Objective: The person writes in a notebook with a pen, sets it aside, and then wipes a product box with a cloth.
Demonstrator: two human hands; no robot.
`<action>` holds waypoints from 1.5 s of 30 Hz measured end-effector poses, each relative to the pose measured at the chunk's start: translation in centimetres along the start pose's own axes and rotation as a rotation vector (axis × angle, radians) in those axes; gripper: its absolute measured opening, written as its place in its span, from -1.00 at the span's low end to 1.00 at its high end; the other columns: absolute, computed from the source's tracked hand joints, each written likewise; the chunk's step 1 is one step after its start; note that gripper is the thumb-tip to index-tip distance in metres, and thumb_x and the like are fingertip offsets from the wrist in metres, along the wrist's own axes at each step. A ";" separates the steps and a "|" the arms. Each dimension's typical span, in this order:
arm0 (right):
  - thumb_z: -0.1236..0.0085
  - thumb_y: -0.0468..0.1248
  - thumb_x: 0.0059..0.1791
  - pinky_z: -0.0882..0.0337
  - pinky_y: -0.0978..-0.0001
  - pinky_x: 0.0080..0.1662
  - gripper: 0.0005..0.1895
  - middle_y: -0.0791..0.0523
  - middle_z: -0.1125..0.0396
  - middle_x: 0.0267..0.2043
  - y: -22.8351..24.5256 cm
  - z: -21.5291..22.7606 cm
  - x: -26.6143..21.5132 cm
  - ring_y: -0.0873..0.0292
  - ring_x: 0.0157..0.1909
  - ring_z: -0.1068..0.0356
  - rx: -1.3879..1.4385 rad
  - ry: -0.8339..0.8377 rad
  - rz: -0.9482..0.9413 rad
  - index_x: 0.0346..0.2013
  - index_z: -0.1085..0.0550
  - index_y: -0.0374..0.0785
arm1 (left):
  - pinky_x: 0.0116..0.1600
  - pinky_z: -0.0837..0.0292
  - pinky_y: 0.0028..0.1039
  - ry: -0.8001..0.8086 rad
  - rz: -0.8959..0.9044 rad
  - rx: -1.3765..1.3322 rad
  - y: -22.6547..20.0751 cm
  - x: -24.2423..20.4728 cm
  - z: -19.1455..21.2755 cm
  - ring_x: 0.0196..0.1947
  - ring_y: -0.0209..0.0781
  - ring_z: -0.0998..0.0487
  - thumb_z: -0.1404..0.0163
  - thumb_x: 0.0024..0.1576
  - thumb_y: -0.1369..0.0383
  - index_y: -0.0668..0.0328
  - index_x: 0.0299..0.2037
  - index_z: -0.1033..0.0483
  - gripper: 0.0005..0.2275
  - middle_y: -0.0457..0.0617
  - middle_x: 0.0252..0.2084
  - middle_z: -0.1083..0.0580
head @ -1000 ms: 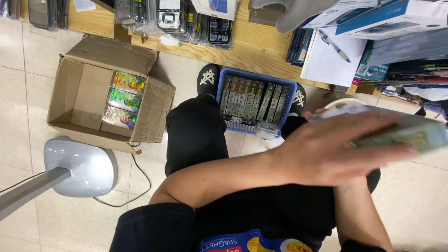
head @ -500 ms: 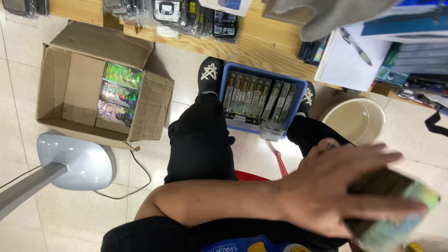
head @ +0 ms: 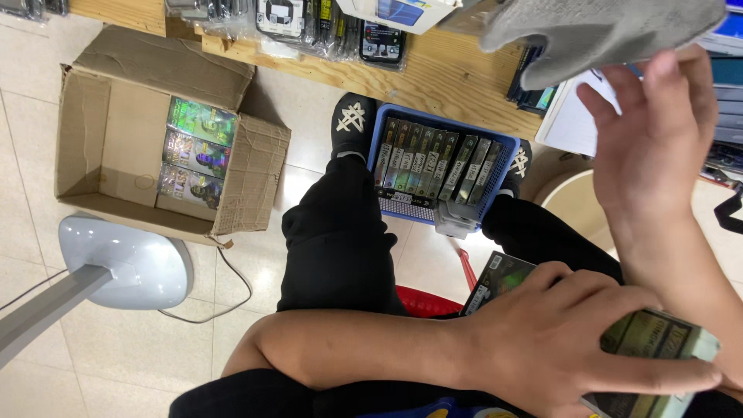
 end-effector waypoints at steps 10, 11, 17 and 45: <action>-0.49 -0.02 0.08 -0.63 0.15 0.46 -0.59 0.21 -0.50 0.26 -0.7 0.5 2.0 0.13 0.41 -0.54 0.365 -0.156 0.059 0.11 -0.48 0.04 | 0.32 -0.51 -0.04 0.066 0.034 0.145 -0.3 -0.6 0.0 0.38 0.12 -0.71 -0.05 0.29 -0.41 -0.66 0.73 0.04 -0.16 0.03 0.66 -0.54; -0.49 -0.08 0.10 -0.59 0.19 0.52 -0.61 0.19 -0.50 0.30 -0.8 1.0 2.1 0.15 0.48 -0.51 0.416 -0.164 0.085 0.15 -0.52 0.01 | 0.27 -0.51 -0.03 0.059 0.032 0.158 -0.3 -0.4 0.0 0.32 0.11 -0.70 -0.07 0.26 -0.42 -0.67 0.72 0.01 -0.16 0.02 0.63 -0.56; -0.55 -0.08 -0.11 -0.56 0.23 0.56 -0.39 0.16 -0.55 0.26 1.2 -1.5 2.0 0.15 0.39 -0.55 0.600 -0.092 -0.166 0.20 -0.58 -0.15 | 0.42 -0.49 0.08 0.237 0.093 0.030 1.5 0.9 -0.3 0.41 0.17 -0.58 -0.26 0.17 -0.15 -0.75 0.67 0.18 -0.07 -0.03 0.68 -0.39; -0.10 -0.21 0.26 -0.48 -0.17 0.21 -0.59 -0.38 -0.43 0.03 9.2 -1.5 -16.8 -0.34 0.10 -0.46 -0.467 -0.419 0.826 0.06 -0.49 -0.65 | 0.73 0.17 -0.26 -0.417 0.351 -0.958 9.0 4.3 7.8 0.70 -0.12 -0.03 0.14 0.31 -0.12 0.01 0.53 -0.14 -0.35 0.04 0.63 -0.14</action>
Point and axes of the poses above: each hand's wrist, its own x-axis towards the middle knuckle, its own z-axis out of the back of the hand, y = z × x, the point moved 10 cm from there along x, towards the middle knuckle
